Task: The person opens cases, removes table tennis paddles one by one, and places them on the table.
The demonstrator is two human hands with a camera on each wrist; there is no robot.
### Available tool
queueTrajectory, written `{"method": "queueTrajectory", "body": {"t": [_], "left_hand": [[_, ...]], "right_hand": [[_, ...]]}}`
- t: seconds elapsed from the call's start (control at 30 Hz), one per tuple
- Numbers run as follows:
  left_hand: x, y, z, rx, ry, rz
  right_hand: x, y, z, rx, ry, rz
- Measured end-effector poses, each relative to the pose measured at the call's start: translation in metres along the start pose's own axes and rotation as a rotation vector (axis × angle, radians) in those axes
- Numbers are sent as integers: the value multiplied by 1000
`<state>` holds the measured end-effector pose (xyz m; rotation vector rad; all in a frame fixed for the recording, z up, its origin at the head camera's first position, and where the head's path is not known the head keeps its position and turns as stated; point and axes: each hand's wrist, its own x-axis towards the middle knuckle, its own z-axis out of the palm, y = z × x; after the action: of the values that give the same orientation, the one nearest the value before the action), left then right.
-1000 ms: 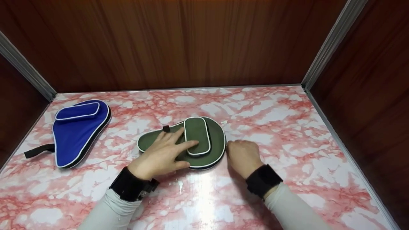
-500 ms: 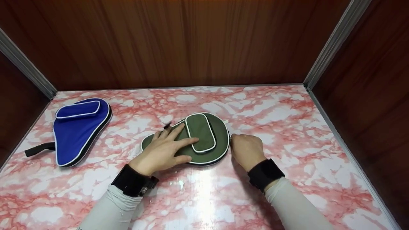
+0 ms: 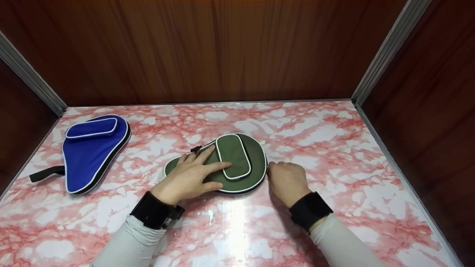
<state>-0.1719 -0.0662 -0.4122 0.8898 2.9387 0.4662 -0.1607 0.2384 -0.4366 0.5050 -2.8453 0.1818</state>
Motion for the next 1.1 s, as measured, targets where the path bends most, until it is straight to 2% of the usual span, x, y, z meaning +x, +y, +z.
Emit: {"method": "queueTrajectory", "body": {"t": [0.23,0.47,0.87,1.1], "left_hand": [[0,1,-1,2,-10,-4],[-3,-1,-2,3,3,-3],[-1,2,-3,-3,3,4],[-1,1,-1,-11,5,7]], "right_hand": [[-12,-9,-1,-18,35,-28],[-19,-19,1,10,81,-71],[-29,-24,1,-18,98,-97],[-32,-29,0,-6,67,-83]]}}
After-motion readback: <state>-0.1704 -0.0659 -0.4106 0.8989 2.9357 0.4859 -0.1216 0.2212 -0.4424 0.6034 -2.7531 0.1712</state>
